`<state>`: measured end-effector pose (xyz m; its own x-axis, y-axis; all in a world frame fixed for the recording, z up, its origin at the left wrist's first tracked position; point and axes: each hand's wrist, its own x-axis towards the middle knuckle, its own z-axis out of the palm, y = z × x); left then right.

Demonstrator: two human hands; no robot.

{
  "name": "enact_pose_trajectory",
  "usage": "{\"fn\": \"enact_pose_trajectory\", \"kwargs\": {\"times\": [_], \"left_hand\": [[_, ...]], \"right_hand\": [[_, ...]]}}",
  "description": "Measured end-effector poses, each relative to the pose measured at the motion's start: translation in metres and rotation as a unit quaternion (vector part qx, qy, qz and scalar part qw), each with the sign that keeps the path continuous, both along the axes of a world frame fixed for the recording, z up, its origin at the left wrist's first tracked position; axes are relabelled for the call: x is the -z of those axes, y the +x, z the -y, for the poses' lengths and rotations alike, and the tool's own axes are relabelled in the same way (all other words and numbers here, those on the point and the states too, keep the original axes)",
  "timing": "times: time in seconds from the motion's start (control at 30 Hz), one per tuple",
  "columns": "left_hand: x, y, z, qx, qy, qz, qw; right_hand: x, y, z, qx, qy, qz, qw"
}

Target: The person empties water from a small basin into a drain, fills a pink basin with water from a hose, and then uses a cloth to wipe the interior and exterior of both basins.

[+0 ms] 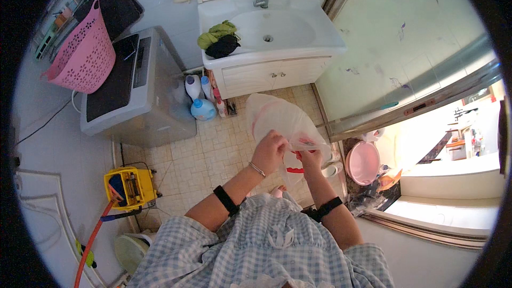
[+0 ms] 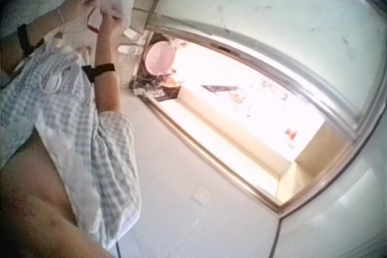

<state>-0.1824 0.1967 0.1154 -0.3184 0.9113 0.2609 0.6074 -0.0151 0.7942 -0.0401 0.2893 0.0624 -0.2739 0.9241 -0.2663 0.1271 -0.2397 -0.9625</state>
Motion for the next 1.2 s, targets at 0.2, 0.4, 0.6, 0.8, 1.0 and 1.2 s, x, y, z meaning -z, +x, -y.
{"fn": "enact_pose_trajectory", "kwargs": {"times": [0.2,0.4,0.6,0.8,1.0,1.2], "left_hand": [[-0.027,0.003,0.023,-0.021,0.061,0.070,0.995],[0.019,-0.035,0.043,-0.089,-0.119,-0.113,0.982],[0.017,-0.004,0.014,0.072,-0.124,-0.248,0.958],[0.032,0.012,0.005,0.139,-0.114,-0.274,0.945],[0.023,0.020,0.023,0.185,-0.130,-0.208,0.952],[0.050,0.026,0.026,0.116,-0.026,-0.152,0.981]], "right_hand": [[-0.018,-0.006,-0.002,0.076,-0.137,-0.114,0.981],[-0.034,-0.004,-0.004,0.100,-0.182,-0.123,0.970],[-0.032,-0.003,0.007,0.043,-0.153,-0.059,0.985],[-0.048,-0.006,0.018,0.034,-0.171,-0.073,0.982],[-0.024,-0.004,0.021,0.081,-0.200,-0.089,0.973],[0.002,-0.006,0.016,0.035,-0.209,-0.114,0.971]]}}
